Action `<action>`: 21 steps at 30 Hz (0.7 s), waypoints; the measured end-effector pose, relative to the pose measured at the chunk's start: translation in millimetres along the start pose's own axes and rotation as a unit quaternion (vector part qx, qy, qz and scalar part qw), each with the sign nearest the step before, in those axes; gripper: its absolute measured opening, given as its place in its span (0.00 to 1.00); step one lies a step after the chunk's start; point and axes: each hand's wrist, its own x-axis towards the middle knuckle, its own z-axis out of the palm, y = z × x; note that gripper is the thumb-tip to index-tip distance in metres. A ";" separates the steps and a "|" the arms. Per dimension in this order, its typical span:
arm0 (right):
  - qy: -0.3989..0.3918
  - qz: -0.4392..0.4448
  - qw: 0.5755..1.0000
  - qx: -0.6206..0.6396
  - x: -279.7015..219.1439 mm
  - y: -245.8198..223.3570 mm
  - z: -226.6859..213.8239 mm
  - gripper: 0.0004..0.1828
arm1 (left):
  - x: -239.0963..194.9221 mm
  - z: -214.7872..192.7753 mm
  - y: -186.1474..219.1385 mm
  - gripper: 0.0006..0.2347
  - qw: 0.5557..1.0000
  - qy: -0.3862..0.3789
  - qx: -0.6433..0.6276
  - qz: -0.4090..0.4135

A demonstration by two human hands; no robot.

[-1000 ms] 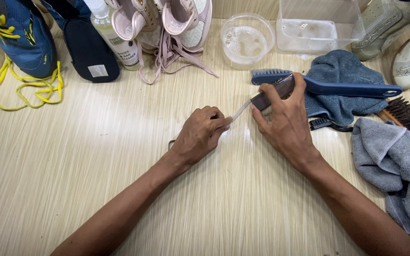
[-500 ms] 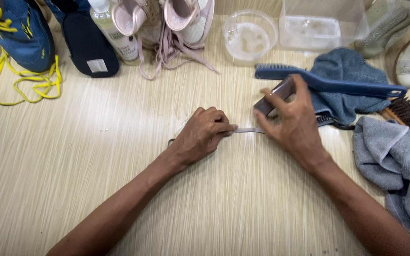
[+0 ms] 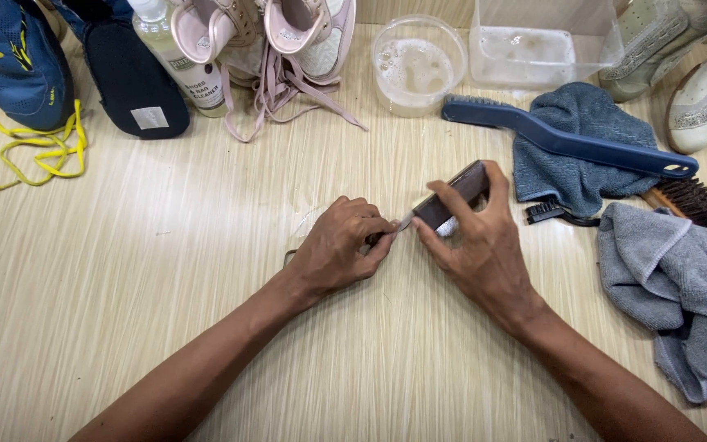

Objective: The person cleans the interior of a beige sneaker using a blue brush and a gray cloth. They then remove a white shoelace, dip it in a soapy solution, and scrub it with a small brush and a sponge before wiping it with a cloth.

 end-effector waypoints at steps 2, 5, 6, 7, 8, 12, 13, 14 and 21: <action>-0.001 -0.025 1.000 0.000 -6.3 -1.9 3.5 0.25 | -1.3 -0.2 1.2 0.01 1.000 -0.007 -0.006 0.001; 0.009 -0.002 1.000 -0.017 -0.3 8.0 -1.2 0.23 | -10.3 3.4 -0.8 0.01 1.000 -0.014 -0.015 0.000; 0.026 0.033 0.998 -0.043 10.5 17.2 -7.5 0.20 | -8.1 6.4 -3.8 0.02 1.000 0.000 -0.014 0.003; 0.029 0.030 0.998 -0.044 5.9 9.5 -4.9 0.20 | -8.8 4.9 -2.3 0.02 1.000 0.003 -0.012 0.006; 0.020 0.006 1.000 -0.019 3.3 3.4 -2.7 0.21 | -7.6 4.3 -1.8 0.02 1.000 -0.004 -0.014 0.008; 0.009 0.017 0.999 -0.050 13.8 10.4 -3.8 0.23 | -5.8 1.2 0.0 0.02 1.000 -0.023 -0.022 0.003; 0.005 0.023 0.999 -0.047 8.9 19.1 -5.2 0.23 | -9.3 0.4 4.3 0.02 0.999 -0.029 -0.025 0.001; 0.029 0.042 0.998 -0.033 13.0 30.4 -8.1 0.22 | -5.4 -1.5 4.3 0.02 0.998 -0.045 -0.028 -0.032; 0.074 -0.030 0.995 0.064 6.9 -7.3 -13.9 0.28 | 4.8 -12.7 14.6 0.05 0.998 -0.048 -0.001 -0.043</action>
